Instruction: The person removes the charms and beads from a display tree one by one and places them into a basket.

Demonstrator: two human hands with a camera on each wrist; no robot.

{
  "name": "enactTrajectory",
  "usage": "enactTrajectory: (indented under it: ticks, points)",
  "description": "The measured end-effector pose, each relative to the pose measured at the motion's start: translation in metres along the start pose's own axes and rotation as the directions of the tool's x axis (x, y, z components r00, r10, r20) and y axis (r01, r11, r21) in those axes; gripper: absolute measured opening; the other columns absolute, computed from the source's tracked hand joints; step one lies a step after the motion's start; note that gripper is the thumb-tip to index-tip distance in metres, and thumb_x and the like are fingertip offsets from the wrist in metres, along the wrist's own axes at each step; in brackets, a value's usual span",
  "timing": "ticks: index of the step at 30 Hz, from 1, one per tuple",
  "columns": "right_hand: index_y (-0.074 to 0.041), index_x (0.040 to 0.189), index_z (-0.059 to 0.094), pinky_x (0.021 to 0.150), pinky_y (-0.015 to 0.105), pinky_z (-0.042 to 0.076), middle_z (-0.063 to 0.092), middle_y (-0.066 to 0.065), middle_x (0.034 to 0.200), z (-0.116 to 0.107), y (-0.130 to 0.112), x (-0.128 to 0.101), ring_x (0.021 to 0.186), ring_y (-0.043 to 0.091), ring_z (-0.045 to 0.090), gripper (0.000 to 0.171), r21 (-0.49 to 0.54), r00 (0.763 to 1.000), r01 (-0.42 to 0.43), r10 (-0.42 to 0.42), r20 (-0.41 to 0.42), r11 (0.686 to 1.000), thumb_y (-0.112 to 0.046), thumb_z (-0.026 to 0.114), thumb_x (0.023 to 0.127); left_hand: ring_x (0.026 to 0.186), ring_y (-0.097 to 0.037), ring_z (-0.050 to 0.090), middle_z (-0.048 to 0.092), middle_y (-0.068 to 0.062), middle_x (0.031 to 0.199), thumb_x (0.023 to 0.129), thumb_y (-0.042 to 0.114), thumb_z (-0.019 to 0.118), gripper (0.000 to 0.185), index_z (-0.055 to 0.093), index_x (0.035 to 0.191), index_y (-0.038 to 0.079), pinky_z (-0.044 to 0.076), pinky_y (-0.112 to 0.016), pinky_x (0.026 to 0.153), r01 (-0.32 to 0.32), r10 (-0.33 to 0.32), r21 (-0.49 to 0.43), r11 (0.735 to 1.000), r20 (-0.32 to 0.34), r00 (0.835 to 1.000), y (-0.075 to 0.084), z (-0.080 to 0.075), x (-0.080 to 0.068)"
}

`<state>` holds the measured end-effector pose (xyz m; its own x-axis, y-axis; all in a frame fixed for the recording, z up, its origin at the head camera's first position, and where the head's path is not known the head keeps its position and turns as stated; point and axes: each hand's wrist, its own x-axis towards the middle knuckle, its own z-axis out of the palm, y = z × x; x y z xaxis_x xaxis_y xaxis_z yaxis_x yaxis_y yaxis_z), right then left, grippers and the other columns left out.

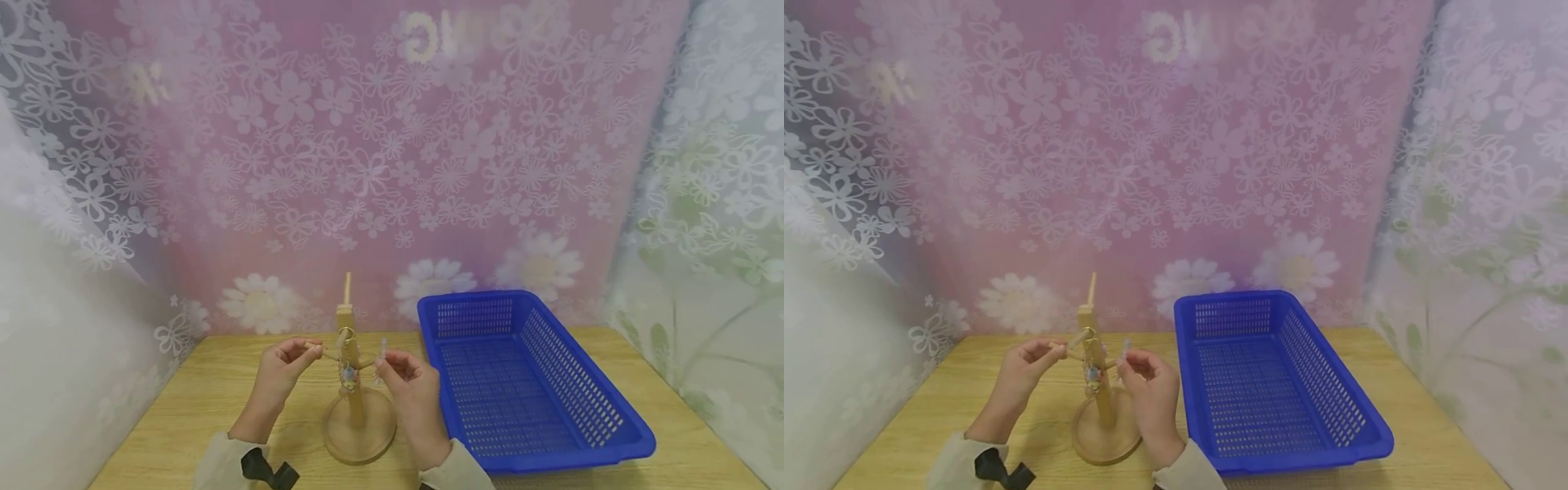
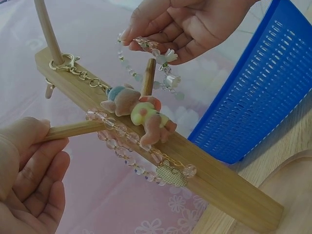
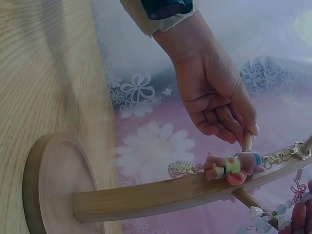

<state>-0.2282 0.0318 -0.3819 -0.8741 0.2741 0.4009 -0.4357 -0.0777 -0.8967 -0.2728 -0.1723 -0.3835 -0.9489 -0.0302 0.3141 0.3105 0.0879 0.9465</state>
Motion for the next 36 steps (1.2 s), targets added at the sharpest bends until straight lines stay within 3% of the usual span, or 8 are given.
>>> enactTrajectory:
  ticks: [4,10,16,23,30,36]
  points:
    - [0.010,0.089,0.068,0.065,0.021,0.052,0.068,0.018,0.081,-0.003,-0.002,0.002,0.067,0.006,0.062,0.016,-0.005,1.000,-0.002,0.002,-0.008,1.000,0.001,0.074,0.078,0.082,-0.009,0.065,0.071,-0.002,0.093,0.086,0.014,0.070,0.007,0.070,0.086,0.007,0.049,-0.024,0.081,0.003,-0.003,0.005,1.000,0.003,1.000,0.000,0.000,0.000]
    - [0.011,0.090,0.067,0.064,0.021,0.051,0.068,0.017,0.080,-0.006,-0.005,0.004,0.066,0.007,0.063,0.018,0.009,1.000,-0.019,0.019,-0.007,1.000,0.000,0.074,0.078,0.082,-0.008,0.064,0.071,-0.004,0.092,0.086,0.010,0.069,0.013,0.068,0.091,-0.002,0.049,-0.024,0.081,0.000,0.000,0.012,1.000,-0.005,1.000,0.000,0.000,-0.001]
    - [0.009,0.089,0.067,0.064,0.020,0.051,0.068,0.015,0.081,-0.009,-0.009,0.004,0.066,0.006,0.062,0.016,-0.017,0.999,-0.021,0.020,-0.038,1.000,-0.001,0.074,0.078,0.078,-0.008,0.064,0.070,0.006,0.081,0.086,0.008,0.068,0.020,0.065,0.096,-0.009,0.049,-0.023,0.080,0.006,-0.006,0.013,1.000,0.003,1.000,0.000,0.001,-0.001]
    - [0.007,0.089,0.068,0.063,0.019,0.049,0.068,0.013,0.082,-0.016,-0.011,0.007,0.068,0.006,0.061,0.016,-0.022,0.998,-0.017,0.016,-0.059,1.000,-0.002,0.074,0.079,0.081,-0.009,0.064,0.071,0.000,0.086,0.085,0.010,0.070,0.015,0.067,0.091,-0.005,0.049,-0.024,0.081,0.020,-0.020,-0.007,1.000,-0.001,1.000,0.001,0.001,-0.001]
    - [0.008,0.088,0.068,0.062,0.019,0.049,0.068,0.002,0.077,-0.022,-0.018,0.011,0.067,0.006,0.061,0.015,-0.003,0.997,0.008,-0.008,-0.074,1.000,-0.001,0.075,0.078,0.081,-0.009,0.064,0.071,-0.002,0.089,0.086,0.010,0.069,0.017,0.067,0.090,-0.006,0.049,-0.024,0.081,0.012,-0.012,-0.002,1.000,0.004,1.000,0.002,0.001,-0.002]
    - [0.008,0.090,0.068,0.064,0.019,0.049,0.068,0.003,0.080,-0.028,-0.031,0.016,0.068,0.008,0.061,0.015,0.007,0.998,0.002,-0.002,-0.062,1.000,-0.001,0.073,0.079,0.082,-0.010,0.064,0.071,0.000,0.090,0.086,0.013,0.070,0.014,0.068,0.090,0.000,0.049,-0.025,0.082,0.027,-0.027,-0.009,1.000,0.009,1.000,0.004,0.000,-0.002]
